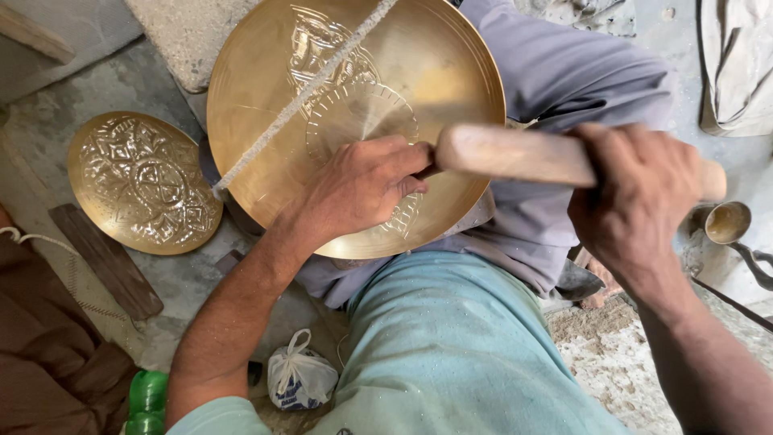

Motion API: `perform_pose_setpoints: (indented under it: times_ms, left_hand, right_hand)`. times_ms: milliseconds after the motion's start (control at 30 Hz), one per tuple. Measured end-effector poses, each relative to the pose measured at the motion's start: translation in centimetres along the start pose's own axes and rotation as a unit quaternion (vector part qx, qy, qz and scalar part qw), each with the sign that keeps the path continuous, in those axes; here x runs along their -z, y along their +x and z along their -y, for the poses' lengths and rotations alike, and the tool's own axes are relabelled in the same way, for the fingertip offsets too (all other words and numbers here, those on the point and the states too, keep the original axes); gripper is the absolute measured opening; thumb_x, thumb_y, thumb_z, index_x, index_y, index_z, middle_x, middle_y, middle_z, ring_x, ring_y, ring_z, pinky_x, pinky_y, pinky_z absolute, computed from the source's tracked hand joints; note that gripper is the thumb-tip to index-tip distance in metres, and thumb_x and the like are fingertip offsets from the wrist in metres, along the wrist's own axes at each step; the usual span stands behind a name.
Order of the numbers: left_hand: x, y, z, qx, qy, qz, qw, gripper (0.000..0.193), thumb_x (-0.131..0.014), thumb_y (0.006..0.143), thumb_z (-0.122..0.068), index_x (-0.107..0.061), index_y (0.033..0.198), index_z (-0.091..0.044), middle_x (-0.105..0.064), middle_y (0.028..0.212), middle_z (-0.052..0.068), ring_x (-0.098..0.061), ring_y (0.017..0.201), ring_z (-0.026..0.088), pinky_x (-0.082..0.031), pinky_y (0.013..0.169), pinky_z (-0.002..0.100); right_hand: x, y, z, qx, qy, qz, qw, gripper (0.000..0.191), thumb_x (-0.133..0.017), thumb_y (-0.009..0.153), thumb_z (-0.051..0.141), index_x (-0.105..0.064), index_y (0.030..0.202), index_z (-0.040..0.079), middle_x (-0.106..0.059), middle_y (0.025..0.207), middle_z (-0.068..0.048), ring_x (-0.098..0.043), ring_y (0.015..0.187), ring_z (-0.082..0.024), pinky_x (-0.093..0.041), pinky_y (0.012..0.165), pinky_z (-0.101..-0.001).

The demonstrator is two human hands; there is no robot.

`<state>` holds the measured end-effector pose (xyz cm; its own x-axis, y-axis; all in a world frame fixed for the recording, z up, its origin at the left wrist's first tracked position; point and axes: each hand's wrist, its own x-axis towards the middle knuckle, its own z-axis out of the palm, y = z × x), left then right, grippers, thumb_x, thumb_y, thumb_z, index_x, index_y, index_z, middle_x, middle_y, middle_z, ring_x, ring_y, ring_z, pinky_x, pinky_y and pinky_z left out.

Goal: The person uses a hammer and a chisel to engrave a decorative pattern onto a brass plate. The plate is held steady on the lap while the person repeatedly strikes the chisel to create fine lines and shapes.

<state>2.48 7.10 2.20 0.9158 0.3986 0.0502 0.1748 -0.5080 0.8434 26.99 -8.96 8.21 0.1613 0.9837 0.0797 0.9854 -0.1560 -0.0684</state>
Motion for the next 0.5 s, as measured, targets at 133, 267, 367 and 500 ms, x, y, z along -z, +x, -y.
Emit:
perform_pose_setpoints:
  times_ms: [133, 267, 367, 500]
  left_hand:
    - [0.0, 0.0, -0.1, 0.002, 0.012, 0.012, 1.0, 0.029, -0.075, 0.092, -0.012, -0.064, 0.119, -0.009, -0.067, 0.091, 0.01, -0.067, 0.084, 0.033, -0.052, 0.071, 0.046]
    - [0.1, 0.2, 0.0, -0.016, -0.002, 0.008, 1.0, 0.029, -0.073, 0.093, -0.012, -0.064, 0.121, -0.012, -0.067, 0.095, 0.01, -0.068, 0.084, 0.031, -0.055, 0.073, 0.044]
    - [0.1, 0.2, 0.1, -0.002, 0.02, 0.025, 0.999, 0.03, -0.074, 0.093, -0.014, -0.064, 0.122, -0.011, -0.063, 0.088, 0.011, -0.067, 0.08, 0.033, -0.053, 0.069, 0.046]
    - [0.0, 0.2, 0.3, -0.006, 0.02, 0.031, 0.999, 0.031, -0.074, 0.093, -0.015, -0.064, 0.123, -0.012, -0.062, 0.088, 0.012, -0.066, 0.08, 0.033, -0.053, 0.068, 0.046]
  right_hand:
    - [0.1, 0.0, 0.1, -0.25, 0.342, 0.042, 0.905, 0.04, -0.073, 0.074, 0.0, -0.066, 0.111, 0.011, -0.071, 0.092, -0.001, -0.068, 0.081, -0.017, -0.054, 0.075, -0.0357]
    - [-0.4, -0.6, 0.4, -0.236, 0.325, 0.014, 0.916, 0.041, -0.074, 0.073, -0.001, -0.064, 0.112, 0.009, -0.071, 0.094, -0.002, -0.068, 0.085, -0.019, -0.054, 0.08, -0.0362]
    - [-0.9, -1.2, 0.6, -0.153, 0.181, 0.022, 0.971, 0.043, -0.075, 0.07, -0.007, -0.069, 0.111, 0.006, -0.072, 0.093, -0.008, -0.068, 0.085, -0.024, -0.055, 0.079, -0.0396]
    - [-1.1, -1.9, 1.1, -0.288, 0.461, 0.008, 0.84, 0.038, -0.073, 0.083, -0.002, -0.062, 0.119, 0.004, -0.071, 0.107, -0.005, -0.07, 0.1, -0.017, -0.056, 0.09, -0.0344]
